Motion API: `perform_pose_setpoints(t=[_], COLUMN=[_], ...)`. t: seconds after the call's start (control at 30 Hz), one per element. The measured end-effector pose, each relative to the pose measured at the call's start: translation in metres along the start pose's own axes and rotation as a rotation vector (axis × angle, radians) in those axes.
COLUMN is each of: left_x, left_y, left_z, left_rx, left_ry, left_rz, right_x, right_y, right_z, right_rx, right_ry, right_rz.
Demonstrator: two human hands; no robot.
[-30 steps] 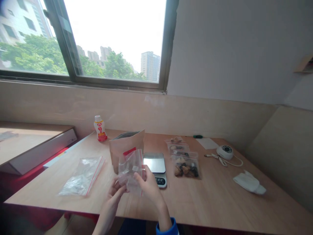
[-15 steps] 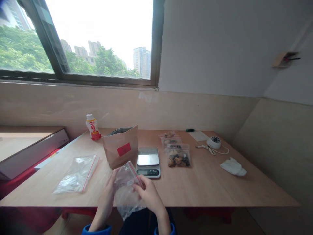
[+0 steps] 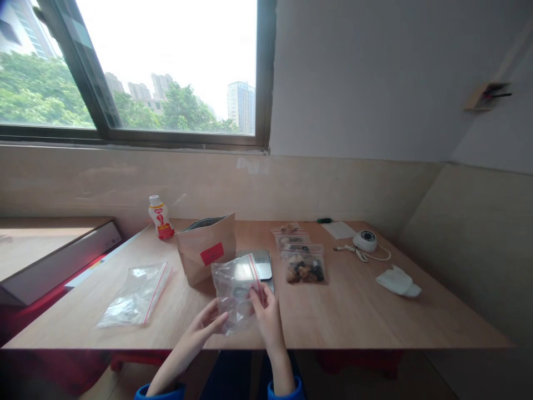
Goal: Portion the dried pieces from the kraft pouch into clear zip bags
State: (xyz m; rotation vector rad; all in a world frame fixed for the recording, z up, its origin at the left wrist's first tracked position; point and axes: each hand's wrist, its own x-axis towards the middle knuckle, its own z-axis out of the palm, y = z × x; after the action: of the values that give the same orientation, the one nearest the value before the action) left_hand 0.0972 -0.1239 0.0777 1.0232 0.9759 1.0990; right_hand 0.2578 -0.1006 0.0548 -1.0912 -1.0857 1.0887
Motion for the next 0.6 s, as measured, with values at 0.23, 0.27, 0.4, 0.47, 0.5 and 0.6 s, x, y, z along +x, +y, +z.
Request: perform_pose_setpoints(t=[0.23,0.27,0.4,0.47,0.5,0.6], left_x=[-0.008,-0.013,-0.040,-0.047,-0.048,-0.039], left_y=[0.025,0.033,0.053,0.055,0.055,0.053], left_z=[-0.042,-0.053,-0.099,-0.122,-0.132,-0.159], left_rx=[0.145,0.146,0.169,0.139,0.139,0.189], left_ry=[0.326,0.409,0.671,0.873,0.934,1.045], left_rz=[0.139,0.146,0.162,0.165,0.143,0.094], right_x=[0.002,0.002,0.006,0.007,0.008,0.010], right_y=[-0.002,-0.002,0.007,0.013,0.016,0.023], right_z=[-0.042,-0.047,-0.056,-0.058,-0.060,-0.069], right_rx=[-0.154,-0.165,-0.146,-0.155,-0.166,-0.209], right_ry=[-0.003,0.029,0.116,0.121,0.121,0.145], right_rz=[-0.035,-0.036,-0.034,-0.023,-0.017,-0.015])
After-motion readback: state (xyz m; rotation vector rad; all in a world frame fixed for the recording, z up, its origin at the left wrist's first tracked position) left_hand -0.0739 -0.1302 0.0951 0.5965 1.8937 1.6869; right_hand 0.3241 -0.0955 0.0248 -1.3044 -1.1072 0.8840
